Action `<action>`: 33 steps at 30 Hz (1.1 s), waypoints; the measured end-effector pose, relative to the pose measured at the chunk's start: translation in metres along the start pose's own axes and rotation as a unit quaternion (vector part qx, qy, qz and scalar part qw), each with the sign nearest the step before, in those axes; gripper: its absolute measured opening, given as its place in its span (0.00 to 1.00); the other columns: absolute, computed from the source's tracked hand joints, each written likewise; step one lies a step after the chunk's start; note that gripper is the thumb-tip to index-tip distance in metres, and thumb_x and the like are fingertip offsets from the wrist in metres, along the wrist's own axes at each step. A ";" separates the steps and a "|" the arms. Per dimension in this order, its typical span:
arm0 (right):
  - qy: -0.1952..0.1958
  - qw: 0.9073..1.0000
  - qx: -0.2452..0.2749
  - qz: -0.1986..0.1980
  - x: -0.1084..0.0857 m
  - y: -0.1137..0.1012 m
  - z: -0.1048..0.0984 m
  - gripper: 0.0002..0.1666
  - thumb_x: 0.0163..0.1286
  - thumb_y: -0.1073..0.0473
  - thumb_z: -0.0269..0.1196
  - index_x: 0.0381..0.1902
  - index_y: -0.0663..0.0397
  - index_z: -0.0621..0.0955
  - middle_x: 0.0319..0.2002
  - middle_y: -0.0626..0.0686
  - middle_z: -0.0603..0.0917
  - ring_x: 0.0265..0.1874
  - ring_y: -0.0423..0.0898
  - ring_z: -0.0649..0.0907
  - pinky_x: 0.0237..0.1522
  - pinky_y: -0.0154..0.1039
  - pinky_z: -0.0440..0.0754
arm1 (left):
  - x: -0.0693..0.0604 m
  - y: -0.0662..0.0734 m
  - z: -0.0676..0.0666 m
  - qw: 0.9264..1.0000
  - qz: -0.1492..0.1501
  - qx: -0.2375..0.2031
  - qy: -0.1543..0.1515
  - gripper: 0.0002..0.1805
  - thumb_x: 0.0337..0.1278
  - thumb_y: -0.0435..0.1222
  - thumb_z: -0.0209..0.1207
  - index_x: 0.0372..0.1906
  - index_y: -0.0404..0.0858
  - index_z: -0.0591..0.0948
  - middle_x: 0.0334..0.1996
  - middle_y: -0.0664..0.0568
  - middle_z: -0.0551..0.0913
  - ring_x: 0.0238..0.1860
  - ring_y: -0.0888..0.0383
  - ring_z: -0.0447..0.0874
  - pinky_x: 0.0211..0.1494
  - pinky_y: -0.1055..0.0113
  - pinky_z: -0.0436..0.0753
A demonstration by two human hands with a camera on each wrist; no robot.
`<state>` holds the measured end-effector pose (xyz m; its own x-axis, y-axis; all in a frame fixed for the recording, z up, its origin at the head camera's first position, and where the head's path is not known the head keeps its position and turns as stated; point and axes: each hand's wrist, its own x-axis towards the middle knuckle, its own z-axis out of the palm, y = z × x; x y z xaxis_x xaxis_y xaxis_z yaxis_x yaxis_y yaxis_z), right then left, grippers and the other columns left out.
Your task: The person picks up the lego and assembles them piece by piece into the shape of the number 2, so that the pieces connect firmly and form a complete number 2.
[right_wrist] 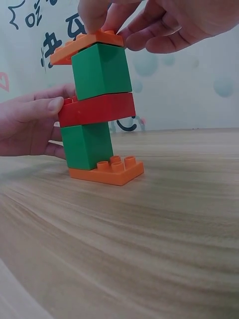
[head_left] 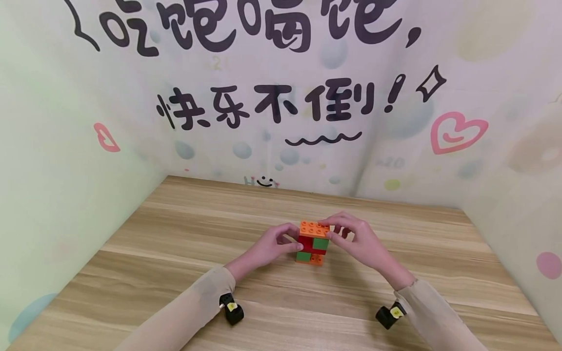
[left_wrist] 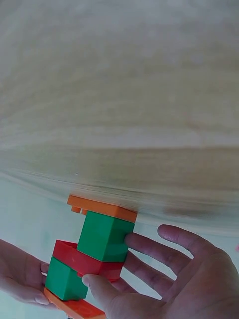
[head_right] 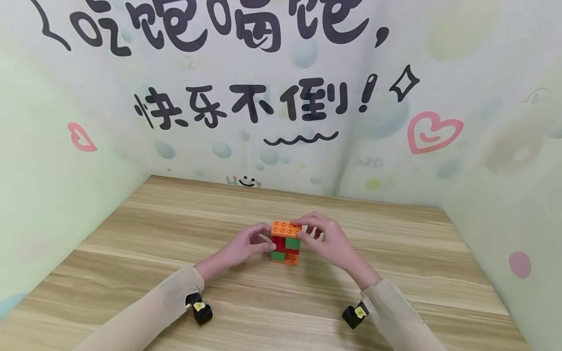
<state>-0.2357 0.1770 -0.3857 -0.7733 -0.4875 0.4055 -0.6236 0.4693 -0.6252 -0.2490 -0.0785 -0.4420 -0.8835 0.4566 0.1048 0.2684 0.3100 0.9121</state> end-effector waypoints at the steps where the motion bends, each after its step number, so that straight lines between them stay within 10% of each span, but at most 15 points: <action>1: -0.001 1.000 0.000 0.000 0.000 0.000 0.000 0.16 0.68 0.60 0.66 0.53 0.43 0.85 0.47 0.45 0.85 0.34 0.37 0.77 0.34 0.31 0.79 | 0.000 0.000 0.000 1.000 0.000 0.000 0.000 0.15 0.61 0.39 0.65 0.53 0.43 0.81 0.50 0.48 0.85 0.46 0.56 0.84 0.50 0.66 0.82; 33: -0.024 1.000 -0.008 0.009 0.002 -0.007 -0.003 0.16 0.67 0.62 0.66 0.53 0.49 0.85 0.43 0.48 0.84 0.34 0.39 0.76 0.35 0.31 0.77 | -0.001 0.003 0.001 1.000 -0.006 0.001 0.004 0.16 0.61 0.39 0.65 0.53 0.43 0.81 0.50 0.49 0.84 0.51 0.55 0.83 0.53 0.64 0.82</action>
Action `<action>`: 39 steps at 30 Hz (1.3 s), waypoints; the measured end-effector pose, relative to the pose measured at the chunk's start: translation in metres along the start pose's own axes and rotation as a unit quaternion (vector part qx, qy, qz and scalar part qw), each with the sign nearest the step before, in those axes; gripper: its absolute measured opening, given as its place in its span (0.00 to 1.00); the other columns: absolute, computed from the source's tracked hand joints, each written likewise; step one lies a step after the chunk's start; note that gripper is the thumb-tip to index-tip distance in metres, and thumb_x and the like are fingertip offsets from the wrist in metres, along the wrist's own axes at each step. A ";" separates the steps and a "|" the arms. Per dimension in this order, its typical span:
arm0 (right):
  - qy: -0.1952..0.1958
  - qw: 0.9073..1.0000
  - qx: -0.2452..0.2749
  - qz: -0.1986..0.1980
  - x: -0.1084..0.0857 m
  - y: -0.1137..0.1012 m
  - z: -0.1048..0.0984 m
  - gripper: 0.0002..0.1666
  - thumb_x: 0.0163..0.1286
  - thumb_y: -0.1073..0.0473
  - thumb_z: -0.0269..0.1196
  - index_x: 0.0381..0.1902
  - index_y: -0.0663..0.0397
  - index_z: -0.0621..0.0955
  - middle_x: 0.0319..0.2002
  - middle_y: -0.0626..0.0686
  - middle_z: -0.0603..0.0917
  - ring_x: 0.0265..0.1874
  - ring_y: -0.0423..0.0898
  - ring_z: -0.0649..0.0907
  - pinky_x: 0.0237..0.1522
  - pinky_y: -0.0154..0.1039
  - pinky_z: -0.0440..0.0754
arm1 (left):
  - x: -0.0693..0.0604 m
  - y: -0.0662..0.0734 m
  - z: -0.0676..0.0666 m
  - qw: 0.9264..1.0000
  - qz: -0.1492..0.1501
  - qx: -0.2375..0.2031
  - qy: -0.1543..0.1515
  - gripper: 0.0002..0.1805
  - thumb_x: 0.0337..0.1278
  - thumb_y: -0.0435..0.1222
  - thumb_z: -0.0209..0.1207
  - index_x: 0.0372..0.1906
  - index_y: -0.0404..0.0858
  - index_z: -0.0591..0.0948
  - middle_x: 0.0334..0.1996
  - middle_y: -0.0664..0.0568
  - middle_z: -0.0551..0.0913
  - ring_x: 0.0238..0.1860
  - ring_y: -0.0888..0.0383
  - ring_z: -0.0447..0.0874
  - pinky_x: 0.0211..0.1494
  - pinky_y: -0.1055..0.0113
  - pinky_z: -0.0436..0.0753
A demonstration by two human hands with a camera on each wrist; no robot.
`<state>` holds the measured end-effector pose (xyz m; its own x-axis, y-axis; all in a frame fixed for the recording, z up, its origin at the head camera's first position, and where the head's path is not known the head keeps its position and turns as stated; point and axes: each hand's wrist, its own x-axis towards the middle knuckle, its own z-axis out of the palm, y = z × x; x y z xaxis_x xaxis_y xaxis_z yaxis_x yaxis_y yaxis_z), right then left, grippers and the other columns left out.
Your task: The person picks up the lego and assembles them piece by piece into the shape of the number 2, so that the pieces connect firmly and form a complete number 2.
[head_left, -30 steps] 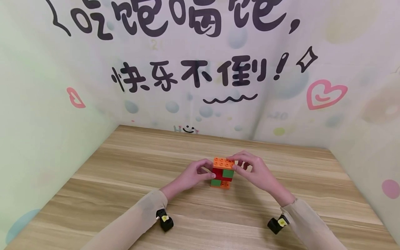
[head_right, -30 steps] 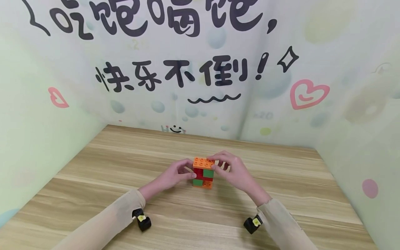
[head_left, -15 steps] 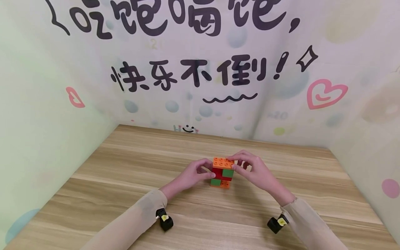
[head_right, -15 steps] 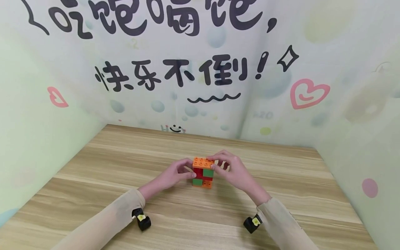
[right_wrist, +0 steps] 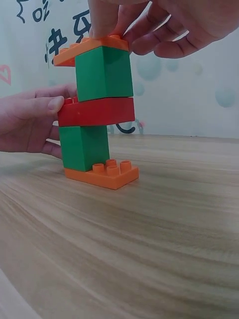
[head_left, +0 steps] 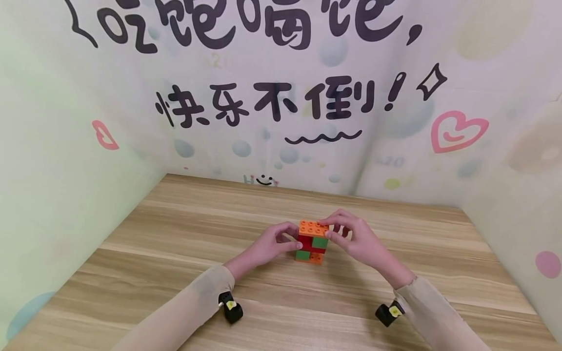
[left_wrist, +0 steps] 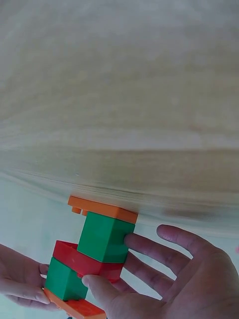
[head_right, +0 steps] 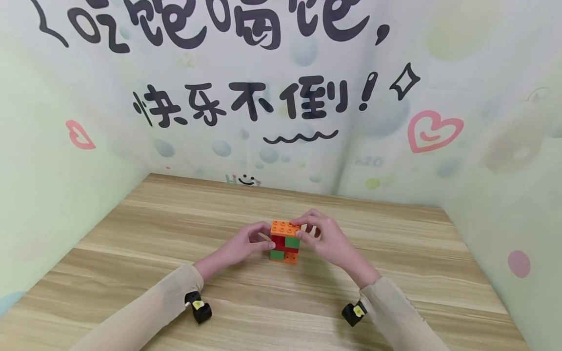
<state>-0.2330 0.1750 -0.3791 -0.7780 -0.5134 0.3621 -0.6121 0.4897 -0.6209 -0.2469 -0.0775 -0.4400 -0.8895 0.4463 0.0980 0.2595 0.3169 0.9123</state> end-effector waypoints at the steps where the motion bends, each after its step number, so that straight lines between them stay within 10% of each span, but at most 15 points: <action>1: 0.001 1.000 -0.003 -0.003 0.000 0.000 0.000 0.16 0.67 0.62 0.66 0.53 0.49 0.85 0.42 0.48 0.84 0.34 0.39 0.76 0.35 0.31 0.77 | 0.000 0.000 0.000 1.000 0.000 0.001 -0.001 0.16 0.61 0.39 0.65 0.53 0.43 0.81 0.50 0.48 0.84 0.51 0.55 0.83 0.53 0.64 0.82; 39: 0.074 0.996 -0.038 -0.018 -0.015 0.012 0.003 0.19 0.60 0.60 0.72 0.49 0.40 0.82 0.45 0.41 0.87 0.39 0.39 0.81 0.38 0.35 0.80 | -0.002 0.003 -0.002 1.000 0.004 -0.002 -0.004 0.16 0.61 0.38 0.65 0.53 0.41 0.81 0.50 0.46 0.85 0.45 0.55 0.85 0.49 0.66 0.82</action>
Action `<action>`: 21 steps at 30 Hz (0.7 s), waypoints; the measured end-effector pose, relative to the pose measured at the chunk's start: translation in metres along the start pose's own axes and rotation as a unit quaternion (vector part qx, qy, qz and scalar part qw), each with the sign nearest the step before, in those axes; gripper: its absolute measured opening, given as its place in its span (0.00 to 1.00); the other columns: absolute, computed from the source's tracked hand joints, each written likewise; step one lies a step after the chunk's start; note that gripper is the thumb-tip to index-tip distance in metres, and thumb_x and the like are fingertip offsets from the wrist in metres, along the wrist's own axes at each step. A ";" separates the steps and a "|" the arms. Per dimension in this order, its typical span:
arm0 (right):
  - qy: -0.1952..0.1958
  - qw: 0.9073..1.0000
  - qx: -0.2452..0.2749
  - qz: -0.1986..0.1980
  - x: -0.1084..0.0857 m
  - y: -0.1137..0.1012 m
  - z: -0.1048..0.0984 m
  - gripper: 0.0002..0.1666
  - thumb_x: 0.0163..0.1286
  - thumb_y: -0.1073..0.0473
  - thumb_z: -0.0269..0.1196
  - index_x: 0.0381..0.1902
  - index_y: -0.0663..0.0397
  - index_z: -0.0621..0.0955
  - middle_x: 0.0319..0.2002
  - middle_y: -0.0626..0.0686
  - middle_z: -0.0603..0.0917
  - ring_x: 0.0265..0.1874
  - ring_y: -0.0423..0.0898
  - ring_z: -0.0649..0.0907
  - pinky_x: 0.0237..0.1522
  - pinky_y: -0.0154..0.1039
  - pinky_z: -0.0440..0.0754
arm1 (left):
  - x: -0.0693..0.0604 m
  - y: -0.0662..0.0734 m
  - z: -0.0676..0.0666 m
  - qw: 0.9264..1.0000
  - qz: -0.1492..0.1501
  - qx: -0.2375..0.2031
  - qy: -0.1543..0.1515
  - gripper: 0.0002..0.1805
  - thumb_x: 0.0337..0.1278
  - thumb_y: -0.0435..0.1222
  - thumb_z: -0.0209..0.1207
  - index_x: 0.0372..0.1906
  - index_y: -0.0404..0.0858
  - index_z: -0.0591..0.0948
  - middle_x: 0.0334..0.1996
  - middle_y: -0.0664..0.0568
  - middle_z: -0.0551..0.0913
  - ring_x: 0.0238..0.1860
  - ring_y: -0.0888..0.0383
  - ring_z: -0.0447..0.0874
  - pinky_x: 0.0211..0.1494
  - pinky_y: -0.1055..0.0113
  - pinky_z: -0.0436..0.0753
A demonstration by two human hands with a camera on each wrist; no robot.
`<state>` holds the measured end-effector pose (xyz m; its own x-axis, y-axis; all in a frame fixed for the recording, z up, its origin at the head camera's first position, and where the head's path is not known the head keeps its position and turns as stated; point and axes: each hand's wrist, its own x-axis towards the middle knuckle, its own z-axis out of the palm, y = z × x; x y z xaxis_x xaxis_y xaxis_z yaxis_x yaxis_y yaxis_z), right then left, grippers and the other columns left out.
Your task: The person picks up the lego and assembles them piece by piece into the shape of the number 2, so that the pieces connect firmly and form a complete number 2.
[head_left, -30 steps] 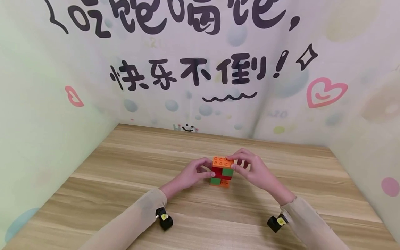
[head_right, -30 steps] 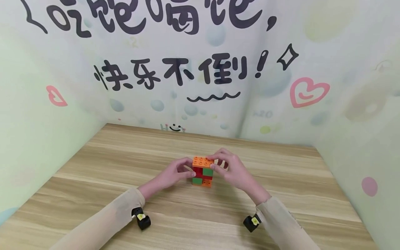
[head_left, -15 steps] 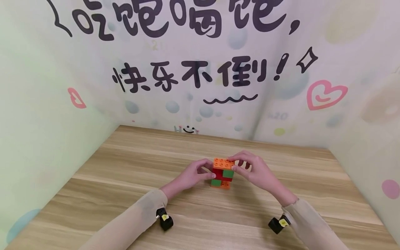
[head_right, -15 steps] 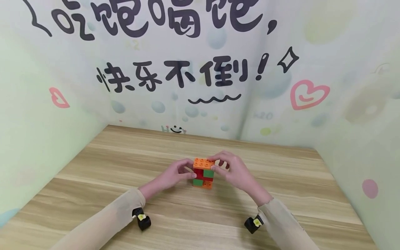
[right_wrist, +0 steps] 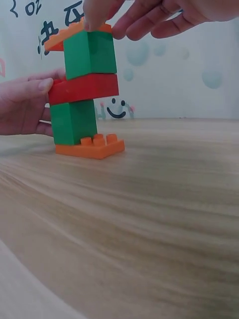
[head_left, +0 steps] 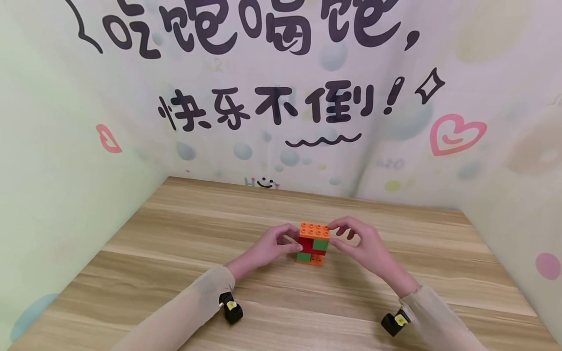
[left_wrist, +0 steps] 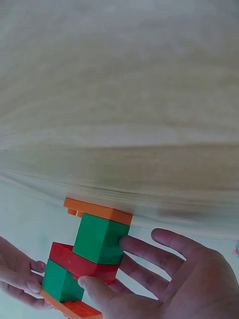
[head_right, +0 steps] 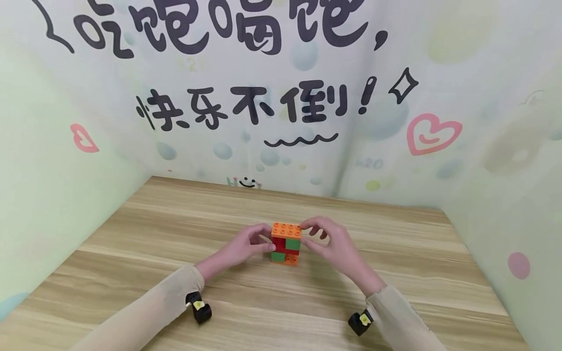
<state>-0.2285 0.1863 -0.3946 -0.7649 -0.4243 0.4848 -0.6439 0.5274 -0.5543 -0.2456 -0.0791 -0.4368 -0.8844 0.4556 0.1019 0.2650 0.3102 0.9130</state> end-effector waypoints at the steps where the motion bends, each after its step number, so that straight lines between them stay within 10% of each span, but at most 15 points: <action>1: 0.000 1.000 0.001 0.001 -0.001 0.000 0.000 0.20 0.60 0.61 0.72 0.48 0.40 0.82 0.45 0.41 0.87 0.40 0.39 0.82 0.39 0.36 0.80 | 0.000 0.000 0.000 1.000 -0.001 -0.001 -0.001 0.17 0.61 0.38 0.65 0.53 0.41 0.81 0.51 0.46 0.85 0.45 0.55 0.85 0.50 0.66 0.82; 21: 0.014 0.999 -0.012 -0.049 -0.003 0.003 0.006 0.23 0.52 0.65 0.76 0.45 0.45 0.82 0.42 0.44 0.87 0.37 0.42 0.84 0.37 0.38 0.82 | 0.000 -0.005 -0.004 1.000 0.011 0.006 -0.022 0.17 0.61 0.38 0.66 0.54 0.41 0.80 0.51 0.47 0.84 0.47 0.55 0.85 0.51 0.66 0.83</action>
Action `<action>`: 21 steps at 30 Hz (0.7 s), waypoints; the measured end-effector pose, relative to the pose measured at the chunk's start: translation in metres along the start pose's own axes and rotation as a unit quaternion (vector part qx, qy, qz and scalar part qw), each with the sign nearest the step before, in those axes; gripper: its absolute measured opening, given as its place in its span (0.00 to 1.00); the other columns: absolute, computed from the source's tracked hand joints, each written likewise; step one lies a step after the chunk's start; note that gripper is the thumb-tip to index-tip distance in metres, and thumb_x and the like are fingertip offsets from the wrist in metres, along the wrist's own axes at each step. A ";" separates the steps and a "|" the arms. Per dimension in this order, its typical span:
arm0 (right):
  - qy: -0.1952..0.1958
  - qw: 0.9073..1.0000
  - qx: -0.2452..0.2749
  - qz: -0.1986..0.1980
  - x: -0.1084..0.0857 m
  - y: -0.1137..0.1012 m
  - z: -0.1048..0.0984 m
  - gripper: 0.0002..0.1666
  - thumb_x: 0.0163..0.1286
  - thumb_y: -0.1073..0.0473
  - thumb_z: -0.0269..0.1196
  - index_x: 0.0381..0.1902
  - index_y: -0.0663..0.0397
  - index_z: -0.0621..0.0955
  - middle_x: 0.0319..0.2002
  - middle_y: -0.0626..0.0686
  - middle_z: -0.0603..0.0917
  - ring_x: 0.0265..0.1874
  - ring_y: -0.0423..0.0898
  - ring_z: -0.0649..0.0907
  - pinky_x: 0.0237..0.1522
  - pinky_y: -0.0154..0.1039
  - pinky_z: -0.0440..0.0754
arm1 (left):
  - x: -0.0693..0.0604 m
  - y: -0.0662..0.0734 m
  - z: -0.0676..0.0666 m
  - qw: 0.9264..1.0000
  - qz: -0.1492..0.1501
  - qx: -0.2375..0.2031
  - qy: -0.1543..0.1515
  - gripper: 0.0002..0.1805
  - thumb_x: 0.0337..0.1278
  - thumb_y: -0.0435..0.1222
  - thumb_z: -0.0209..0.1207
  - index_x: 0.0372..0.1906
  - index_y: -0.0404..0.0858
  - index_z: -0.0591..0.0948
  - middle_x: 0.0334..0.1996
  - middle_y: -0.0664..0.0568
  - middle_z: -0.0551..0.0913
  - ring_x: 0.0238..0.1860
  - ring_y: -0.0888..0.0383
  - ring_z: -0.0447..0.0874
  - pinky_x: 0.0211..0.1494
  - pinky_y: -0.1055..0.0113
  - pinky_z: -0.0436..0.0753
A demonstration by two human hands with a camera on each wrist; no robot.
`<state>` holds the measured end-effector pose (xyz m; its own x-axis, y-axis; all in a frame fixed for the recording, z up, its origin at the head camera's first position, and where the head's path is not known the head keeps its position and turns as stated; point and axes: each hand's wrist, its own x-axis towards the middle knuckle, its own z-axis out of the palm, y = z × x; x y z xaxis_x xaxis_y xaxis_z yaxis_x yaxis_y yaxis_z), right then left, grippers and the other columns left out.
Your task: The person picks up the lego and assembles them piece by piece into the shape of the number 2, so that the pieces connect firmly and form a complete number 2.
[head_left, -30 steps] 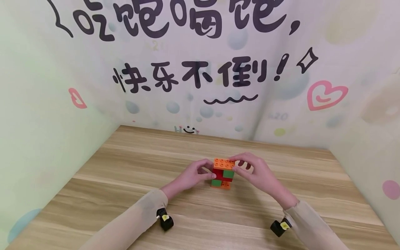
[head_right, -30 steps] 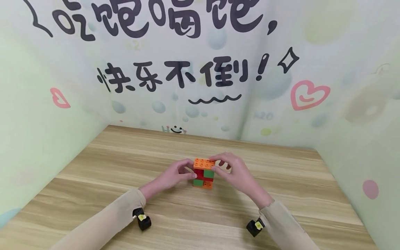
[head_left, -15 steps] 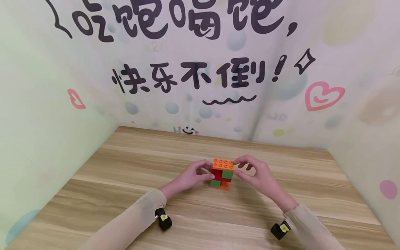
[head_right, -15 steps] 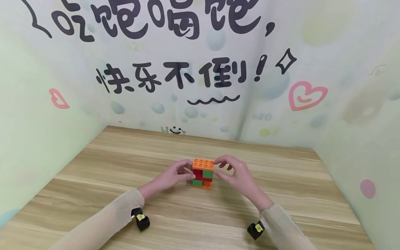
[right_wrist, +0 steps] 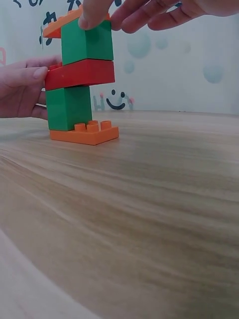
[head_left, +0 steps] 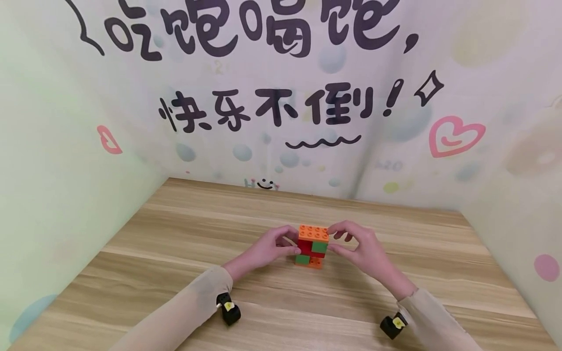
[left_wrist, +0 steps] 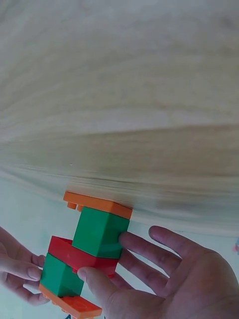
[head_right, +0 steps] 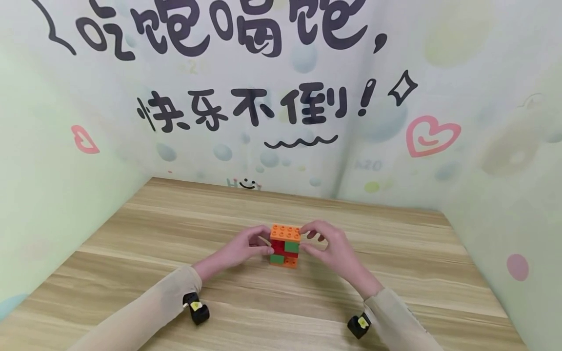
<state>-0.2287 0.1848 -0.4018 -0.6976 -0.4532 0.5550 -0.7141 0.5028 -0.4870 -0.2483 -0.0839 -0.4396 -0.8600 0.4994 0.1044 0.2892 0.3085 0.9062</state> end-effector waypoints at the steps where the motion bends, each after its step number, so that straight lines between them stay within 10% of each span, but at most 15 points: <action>1: -0.001 1.000 0.001 -0.001 0.000 0.000 0.000 0.23 0.52 0.65 0.76 0.45 0.45 0.82 0.42 0.44 0.87 0.37 0.42 0.84 0.37 0.39 0.83 | 0.000 0.000 0.000 1.000 0.000 0.000 -0.001 0.18 0.60 0.37 0.66 0.54 0.41 0.80 0.51 0.47 0.84 0.47 0.56 0.85 0.51 0.66 0.83; 21: -0.030 1.000 0.001 -0.005 0.002 0.003 0.002 0.24 0.53 0.66 0.75 0.46 0.47 0.79 0.41 0.45 0.86 0.35 0.38 0.83 0.38 0.39 0.83 | -0.001 -0.001 -0.001 1.000 0.001 -0.009 -0.003 0.17 0.61 0.36 0.65 0.55 0.41 0.79 0.52 0.46 0.83 0.49 0.54 0.85 0.53 0.66 0.83</action>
<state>-0.2318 0.1840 -0.4034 -0.6932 -0.5007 0.5185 -0.7206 0.4970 -0.4835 -0.2480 -0.0852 -0.4400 -0.8569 0.5046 0.1049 0.2842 0.2927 0.9130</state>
